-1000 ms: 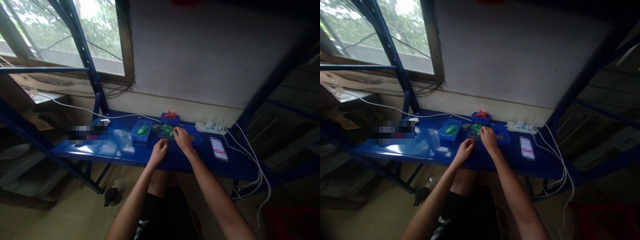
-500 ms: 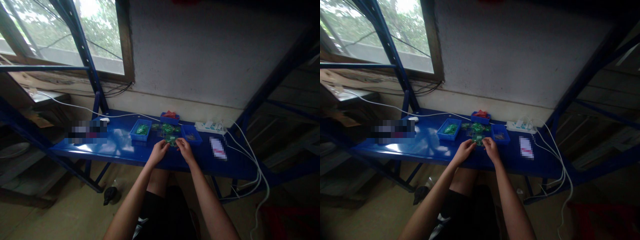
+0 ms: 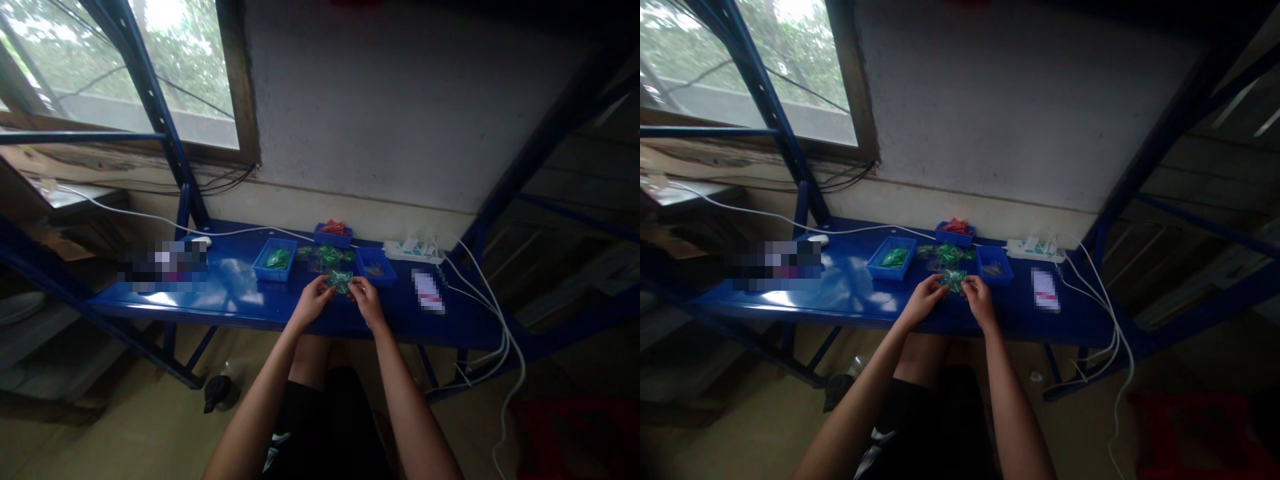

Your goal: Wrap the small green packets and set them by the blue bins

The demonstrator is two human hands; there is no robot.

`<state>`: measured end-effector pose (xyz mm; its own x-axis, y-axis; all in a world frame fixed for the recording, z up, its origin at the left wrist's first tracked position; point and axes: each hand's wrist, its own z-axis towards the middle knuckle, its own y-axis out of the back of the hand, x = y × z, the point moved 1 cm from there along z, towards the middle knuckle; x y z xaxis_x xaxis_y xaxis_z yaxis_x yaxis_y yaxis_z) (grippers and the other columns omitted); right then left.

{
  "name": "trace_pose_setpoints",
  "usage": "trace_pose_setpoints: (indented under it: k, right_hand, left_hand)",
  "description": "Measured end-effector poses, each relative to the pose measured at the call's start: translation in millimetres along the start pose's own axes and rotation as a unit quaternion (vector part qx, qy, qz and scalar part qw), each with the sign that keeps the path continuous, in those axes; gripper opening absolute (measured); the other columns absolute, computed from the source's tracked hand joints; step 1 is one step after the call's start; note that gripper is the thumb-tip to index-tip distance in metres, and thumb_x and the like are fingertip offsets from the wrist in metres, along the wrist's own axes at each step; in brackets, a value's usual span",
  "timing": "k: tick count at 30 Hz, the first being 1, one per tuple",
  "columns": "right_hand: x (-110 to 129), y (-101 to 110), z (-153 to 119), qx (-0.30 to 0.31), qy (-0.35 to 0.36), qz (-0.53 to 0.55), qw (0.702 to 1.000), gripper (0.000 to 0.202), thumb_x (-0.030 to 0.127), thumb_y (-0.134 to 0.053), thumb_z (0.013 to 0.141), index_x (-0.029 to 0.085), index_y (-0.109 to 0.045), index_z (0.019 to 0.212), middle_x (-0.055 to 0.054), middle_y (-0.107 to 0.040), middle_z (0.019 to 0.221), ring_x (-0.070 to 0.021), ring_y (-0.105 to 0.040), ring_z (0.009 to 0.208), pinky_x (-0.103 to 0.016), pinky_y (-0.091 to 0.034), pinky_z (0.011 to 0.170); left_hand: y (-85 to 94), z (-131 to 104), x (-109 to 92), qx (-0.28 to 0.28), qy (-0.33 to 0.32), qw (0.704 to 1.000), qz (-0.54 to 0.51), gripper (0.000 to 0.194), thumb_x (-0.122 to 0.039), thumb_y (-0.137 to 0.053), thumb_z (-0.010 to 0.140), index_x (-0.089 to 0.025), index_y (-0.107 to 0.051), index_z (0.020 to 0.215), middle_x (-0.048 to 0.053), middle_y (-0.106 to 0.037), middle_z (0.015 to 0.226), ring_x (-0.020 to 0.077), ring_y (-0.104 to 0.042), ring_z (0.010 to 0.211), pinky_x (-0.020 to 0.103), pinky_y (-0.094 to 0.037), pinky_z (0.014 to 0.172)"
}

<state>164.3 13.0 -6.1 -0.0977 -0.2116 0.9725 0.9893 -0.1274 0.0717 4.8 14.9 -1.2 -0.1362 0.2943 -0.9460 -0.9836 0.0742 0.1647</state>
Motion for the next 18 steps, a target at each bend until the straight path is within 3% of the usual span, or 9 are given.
trace_pose_setpoints:
  k: [18]
  right_hand:
    - [6.0,-0.4,-3.6,0.011,0.004,-0.012,1.0,0.029,0.047,-0.061,0.072,0.021,-0.056,0.082,-0.001,-0.063,0.07,-0.0181,-0.061,0.061,-0.026,-0.044,0.054]
  left_hand:
    - [0.4,-1.9,-2.6,0.02,-0.012,1.0,0.007,0.024,-0.039,-0.059,0.076,-0.016,-0.055,0.081,-0.005,-0.05,0.056,0.0103,-0.045,0.051,0.021,-0.032,0.05]
